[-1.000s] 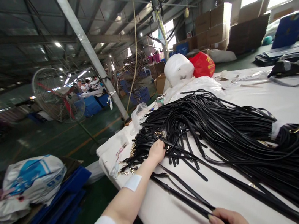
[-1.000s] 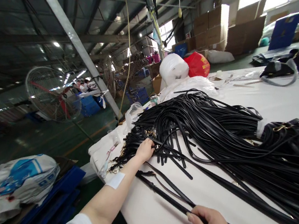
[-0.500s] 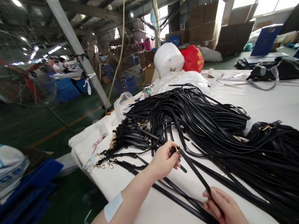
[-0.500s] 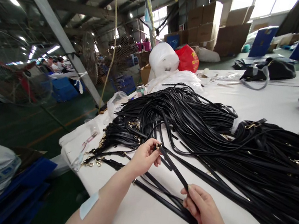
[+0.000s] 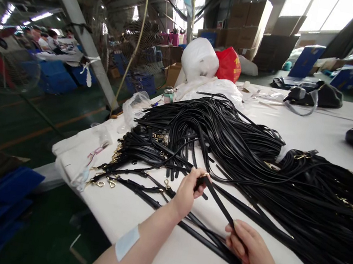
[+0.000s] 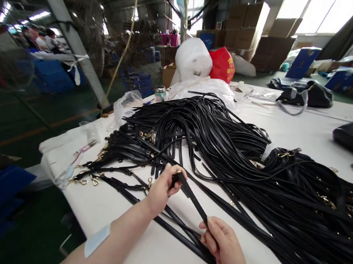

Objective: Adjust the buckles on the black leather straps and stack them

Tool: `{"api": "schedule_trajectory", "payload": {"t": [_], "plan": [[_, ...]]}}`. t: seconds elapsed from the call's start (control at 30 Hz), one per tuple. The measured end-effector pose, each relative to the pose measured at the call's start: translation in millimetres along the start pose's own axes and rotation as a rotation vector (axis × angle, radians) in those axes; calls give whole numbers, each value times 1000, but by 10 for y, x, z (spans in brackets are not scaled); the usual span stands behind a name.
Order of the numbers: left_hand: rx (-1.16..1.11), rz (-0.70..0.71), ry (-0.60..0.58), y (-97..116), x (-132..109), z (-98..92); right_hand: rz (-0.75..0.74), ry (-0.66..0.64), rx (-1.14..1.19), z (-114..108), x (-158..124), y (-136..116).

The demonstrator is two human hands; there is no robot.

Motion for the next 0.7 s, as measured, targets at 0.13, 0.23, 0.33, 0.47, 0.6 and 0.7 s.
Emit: {"api": "schedule_trajectory", "payload": {"t": [0.13, 0.23, 0.33, 0.47, 0.6, 0.7], "plan": [[125, 40, -17, 9, -37, -29, -13, 3, 16, -27, 5, 11], [185, 83, -85, -17, -59, 9, -31, 2, 33, -35, -18, -5], [162, 88, -83, -79, -77, -3, -67, -39, 59, 12, -73, -57], [158, 75, -76, -149, -93, -18, -98, -78, 66, 77, -117, -103], [424, 205, -271, -96, -179, 204, -118, -22, 12, 46, -101, -122], [579, 298, -507, -89, -332, 521, -219, 68, -109, -14, -119, -202]]}}
Point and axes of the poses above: each hand's wrist, its own x-axis towards the middle knuckle, its own z-axis out of the palm, y = z × x, the point moved 8 cm from there along x, towards the middle knuckle, and after that the axes turned 14 degrees about z, right-handed, at the moved point
